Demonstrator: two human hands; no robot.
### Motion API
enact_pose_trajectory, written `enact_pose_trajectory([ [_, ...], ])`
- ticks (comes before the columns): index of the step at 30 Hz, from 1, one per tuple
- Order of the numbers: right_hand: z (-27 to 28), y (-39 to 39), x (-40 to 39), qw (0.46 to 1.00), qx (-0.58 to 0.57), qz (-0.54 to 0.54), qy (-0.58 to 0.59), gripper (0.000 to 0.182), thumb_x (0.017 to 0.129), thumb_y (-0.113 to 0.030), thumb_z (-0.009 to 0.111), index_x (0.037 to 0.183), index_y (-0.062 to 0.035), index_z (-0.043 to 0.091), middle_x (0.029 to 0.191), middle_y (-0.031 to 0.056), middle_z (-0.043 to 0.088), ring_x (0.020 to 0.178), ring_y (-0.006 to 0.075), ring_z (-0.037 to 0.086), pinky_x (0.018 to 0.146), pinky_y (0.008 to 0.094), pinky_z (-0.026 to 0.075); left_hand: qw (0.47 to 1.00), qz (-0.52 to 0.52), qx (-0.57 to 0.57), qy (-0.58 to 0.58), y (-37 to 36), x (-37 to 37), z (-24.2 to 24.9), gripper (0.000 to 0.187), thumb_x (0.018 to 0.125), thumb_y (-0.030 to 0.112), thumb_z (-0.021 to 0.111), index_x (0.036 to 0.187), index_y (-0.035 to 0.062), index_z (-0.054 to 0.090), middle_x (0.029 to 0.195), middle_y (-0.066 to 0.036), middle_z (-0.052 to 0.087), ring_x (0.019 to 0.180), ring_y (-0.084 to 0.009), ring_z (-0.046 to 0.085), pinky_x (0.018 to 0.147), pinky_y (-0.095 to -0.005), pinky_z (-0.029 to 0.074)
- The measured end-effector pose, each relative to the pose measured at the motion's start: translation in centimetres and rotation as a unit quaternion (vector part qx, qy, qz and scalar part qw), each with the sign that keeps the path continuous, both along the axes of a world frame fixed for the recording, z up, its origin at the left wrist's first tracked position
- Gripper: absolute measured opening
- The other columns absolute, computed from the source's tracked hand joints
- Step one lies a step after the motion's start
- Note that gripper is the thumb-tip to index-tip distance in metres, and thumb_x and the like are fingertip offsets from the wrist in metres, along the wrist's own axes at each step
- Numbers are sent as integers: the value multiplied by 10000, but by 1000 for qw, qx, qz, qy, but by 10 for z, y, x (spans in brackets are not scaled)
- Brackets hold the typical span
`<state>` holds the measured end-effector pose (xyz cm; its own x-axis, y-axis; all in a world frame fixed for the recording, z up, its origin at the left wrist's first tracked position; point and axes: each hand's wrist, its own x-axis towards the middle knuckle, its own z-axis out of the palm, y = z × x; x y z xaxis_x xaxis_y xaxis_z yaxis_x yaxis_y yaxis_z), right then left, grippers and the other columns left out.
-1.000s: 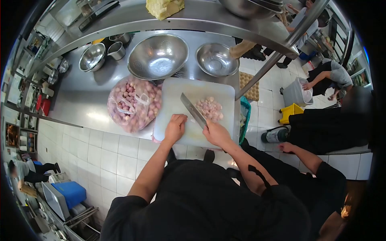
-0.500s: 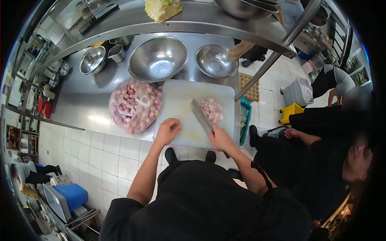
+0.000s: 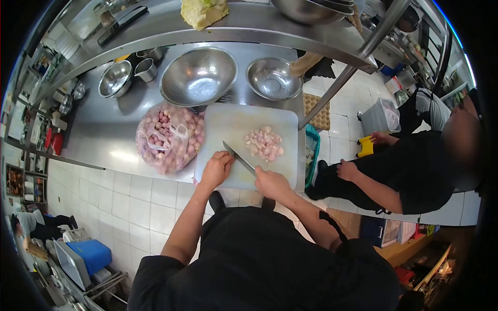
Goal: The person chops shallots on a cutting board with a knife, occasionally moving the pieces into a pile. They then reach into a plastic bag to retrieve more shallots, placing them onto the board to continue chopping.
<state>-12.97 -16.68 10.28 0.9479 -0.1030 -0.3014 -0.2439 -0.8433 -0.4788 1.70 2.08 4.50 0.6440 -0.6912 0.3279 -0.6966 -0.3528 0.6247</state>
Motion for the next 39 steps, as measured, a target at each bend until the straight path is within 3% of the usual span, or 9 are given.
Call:
enact_pose_trajectory([
  [3, 5, 3, 1, 1000, -1, 4, -1, 205, 937, -162, 513, 1053, 5, 493, 745, 250, 674, 714, 472, 674, 661, 592, 513, 998, -2, 40, 45, 1, 2, 6, 192, 849, 6, 677, 1027, 42, 736, 1053, -145, 699, 1001, -363, 671, 888, -438, 556],
  [13, -1, 6, 6, 1000, 1, 2, 9, 196, 940, -161, 502, 1028, 14, 502, 774, 278, 686, 725, 484, 679, 672, 604, 518, 999, -4, 23, 44, -1, 0, 11, 110, 863, 2, 647, 960, 16, 699, 980, -144, 680, 960, -367, 659, 843, -447, 550],
  [30, 2, 9, 11, 1000, 9, 9, 10, 213, 940, -153, 512, 1057, 24, 510, 786, 277, 689, 748, 494, 680, 683, 599, 517, 997, 22, -75, 26, 2, -6, -16, 139, 876, -11, 649, 1006, 23, 685, 1079, -153, 689, 1037, -366, 649, 886, -435, 545],
  [39, 8, 2, 18, 1000, -7, 6, 16, 234, 933, -161, 519, 1069, 29, 519, 773, 286, 680, 751, 491, 685, 686, 595, 525, 995, 34, -74, 61, -1, -5, -19, 125, 890, -13, 630, 999, 20, 683, 1073, -131, 689, 1045, -351, 644, 902, -429, 534],
])
